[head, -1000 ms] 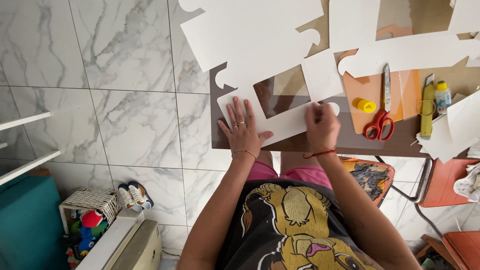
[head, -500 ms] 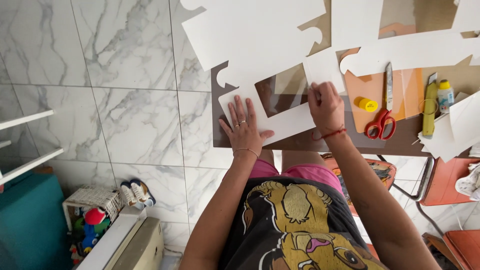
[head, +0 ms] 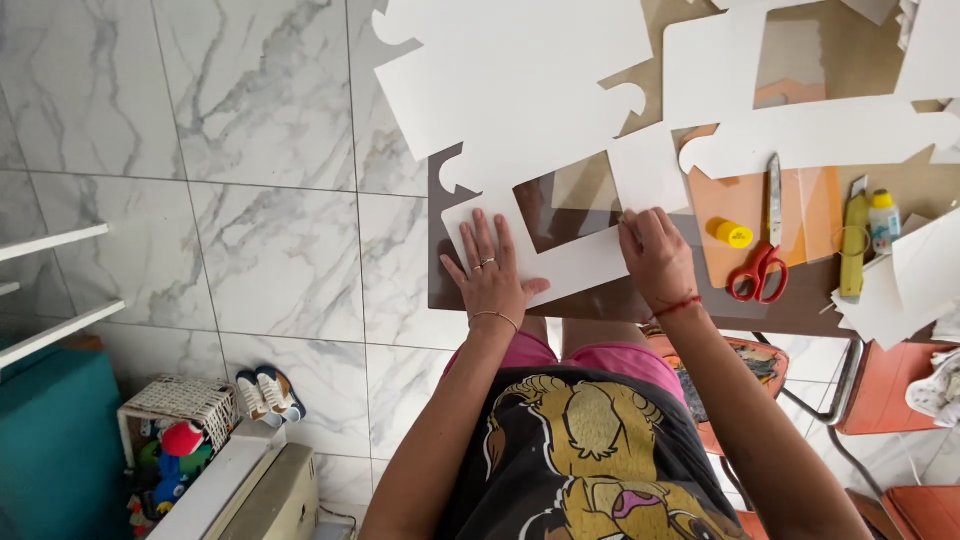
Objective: Assembling cardboard boxes from flat-packed templates by folding and gluing.
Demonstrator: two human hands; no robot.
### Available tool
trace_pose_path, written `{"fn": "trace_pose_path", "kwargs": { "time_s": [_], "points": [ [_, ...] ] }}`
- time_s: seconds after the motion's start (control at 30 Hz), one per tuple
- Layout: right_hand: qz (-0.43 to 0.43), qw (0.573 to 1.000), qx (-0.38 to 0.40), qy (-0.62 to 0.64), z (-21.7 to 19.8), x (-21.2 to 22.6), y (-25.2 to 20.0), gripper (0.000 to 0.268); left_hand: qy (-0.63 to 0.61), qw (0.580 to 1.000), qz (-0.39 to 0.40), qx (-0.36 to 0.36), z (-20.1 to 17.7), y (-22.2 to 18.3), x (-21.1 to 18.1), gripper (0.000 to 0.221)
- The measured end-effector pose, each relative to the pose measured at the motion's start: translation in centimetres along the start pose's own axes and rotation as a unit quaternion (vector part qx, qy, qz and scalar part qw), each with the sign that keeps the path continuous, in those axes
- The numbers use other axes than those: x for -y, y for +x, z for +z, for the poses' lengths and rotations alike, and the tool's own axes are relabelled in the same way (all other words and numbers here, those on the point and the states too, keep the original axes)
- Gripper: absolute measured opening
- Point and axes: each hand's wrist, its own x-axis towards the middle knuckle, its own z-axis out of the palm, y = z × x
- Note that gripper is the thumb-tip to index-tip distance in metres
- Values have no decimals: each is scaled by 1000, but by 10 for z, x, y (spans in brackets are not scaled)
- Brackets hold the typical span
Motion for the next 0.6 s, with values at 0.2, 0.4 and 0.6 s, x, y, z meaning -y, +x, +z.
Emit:
{"fn": "trace_pose_path", "kwargs": {
  "time_s": [0.2, 0.4, 0.6],
  "points": [
    [0, 999, -29, 30, 6, 13, 35, 17, 13, 1000, -7, 10, 1, 0, 1, 107],
    [-7, 999, 17, -30, -4, 6, 2, 19, 4, 1000, -10, 29, -1, 0, -1, 107],
    [-29, 1000, 4, -10, 5, 8, 39, 19, 11, 1000, -7, 17, -2, 1, 0, 109]
  ]
}}
